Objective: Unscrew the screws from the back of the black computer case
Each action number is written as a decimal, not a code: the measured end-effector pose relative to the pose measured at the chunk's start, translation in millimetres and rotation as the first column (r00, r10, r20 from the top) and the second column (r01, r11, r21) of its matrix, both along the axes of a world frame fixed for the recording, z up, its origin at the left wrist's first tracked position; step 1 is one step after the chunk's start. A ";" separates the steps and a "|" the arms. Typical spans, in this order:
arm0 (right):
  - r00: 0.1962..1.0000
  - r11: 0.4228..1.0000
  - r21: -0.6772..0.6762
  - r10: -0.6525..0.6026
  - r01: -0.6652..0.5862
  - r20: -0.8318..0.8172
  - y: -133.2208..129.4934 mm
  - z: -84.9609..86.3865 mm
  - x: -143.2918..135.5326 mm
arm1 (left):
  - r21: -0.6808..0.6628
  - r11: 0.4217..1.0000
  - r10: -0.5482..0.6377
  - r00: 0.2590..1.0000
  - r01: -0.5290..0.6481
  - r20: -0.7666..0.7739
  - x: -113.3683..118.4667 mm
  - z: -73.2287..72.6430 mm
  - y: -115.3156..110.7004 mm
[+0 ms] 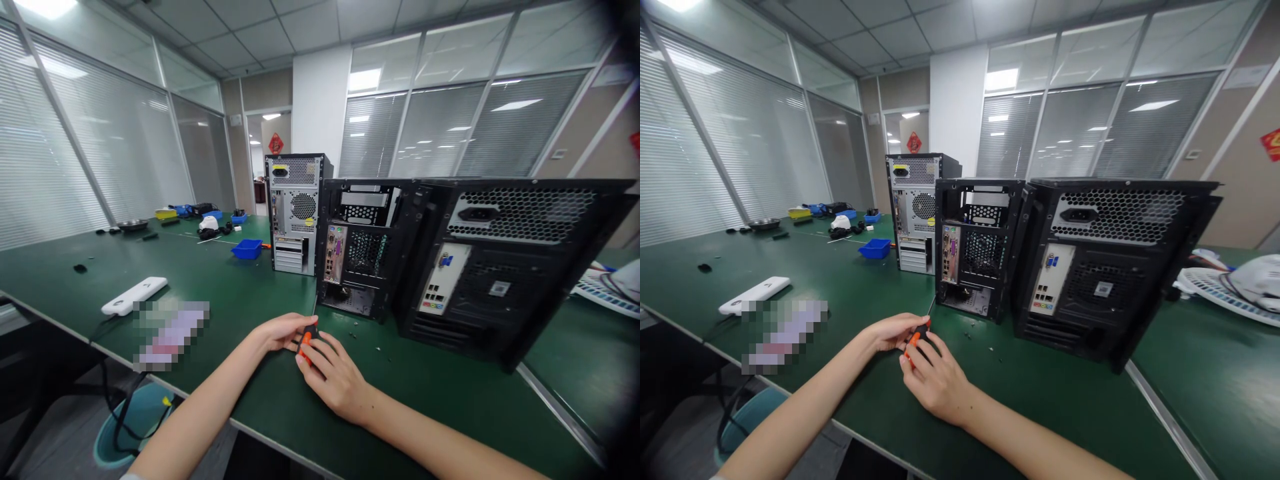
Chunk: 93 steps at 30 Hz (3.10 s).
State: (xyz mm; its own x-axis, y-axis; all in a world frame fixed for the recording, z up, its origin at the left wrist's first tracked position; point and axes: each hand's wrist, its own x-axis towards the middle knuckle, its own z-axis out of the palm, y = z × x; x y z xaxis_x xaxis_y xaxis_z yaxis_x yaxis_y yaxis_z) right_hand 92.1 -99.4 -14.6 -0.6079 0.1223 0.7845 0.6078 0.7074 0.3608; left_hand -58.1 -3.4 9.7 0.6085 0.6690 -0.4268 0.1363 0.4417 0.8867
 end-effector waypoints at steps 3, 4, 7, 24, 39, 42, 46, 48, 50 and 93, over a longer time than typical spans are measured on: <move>1.000 1.000 0.015 -0.010 0.010 -0.015 0.8 0.0 -0.3 | 0.006 1.000 -0.006 1.000 0.006 -0.007 -0.1 2.1 -1.6; 1.000 1.000 0.017 -0.010 0.010 -0.022 1.1 0.2 -0.5 | 0.002 1.000 -0.008 1.000 0.008 -0.005 -0.2 2.3 -1.7; 0.999 0.999 0.025 -0.018 0.019 -0.039 1.3 0.0 -0.9 | -0.014 1.000 -0.001 1.000 0.001 0.014 -0.7 0.9 -0.7; 0.994 0.995 0.069 -0.067 0.073 -0.089 0.9 -2.5 -0.5 | -0.165 0.974 -0.127 0.979 0.153 0.160 -5.2 -2.3 4.7; 0.994 0.997 0.042 -0.058 0.062 -0.088 3.5 -7.5 -0.5 | -0.184 0.961 -0.170 0.966 0.206 0.194 -7.2 -3.7 6.8; 0.993 0.997 0.046 -0.060 0.065 -0.098 3.6 -6.5 -1.0 | -0.168 0.962 -0.182 0.962 0.217 0.202 -7.6 -2.9 6.7; 0.992 0.996 0.034 -0.072 0.076 -0.108 5.5 -7.5 -0.7 | -0.146 0.965 -0.184 0.960 0.217 0.209 -8.1 -2.3 6.6; 0.990 0.996 0.018 -0.082 0.084 -0.112 6.5 -8.4 0.0 | -0.136 0.969 -0.174 0.963 0.204 0.207 -8.5 -2.0 6.5; 0.989 0.996 0.004 -0.089 0.090 -0.117 6.9 -8.7 0.9 | -0.129 0.973 -0.165 0.965 0.193 0.202 -8.8 -1.9 6.5; 0.989 0.999 -0.038 -0.025 0.031 0.147 -2.0 3.1 5.4 | 0.010 0.995 -0.100 0.995 0.099 0.030 -4.8 6.5 0.6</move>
State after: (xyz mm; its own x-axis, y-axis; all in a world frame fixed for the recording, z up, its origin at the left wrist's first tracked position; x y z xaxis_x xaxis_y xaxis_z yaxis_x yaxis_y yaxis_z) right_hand 97.5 -101.4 -11.5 -0.7120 0.1701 0.6813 0.5701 0.7065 0.4193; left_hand -63.0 -2.7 16.2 0.6849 0.6080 -0.4015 0.1521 0.4196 0.8949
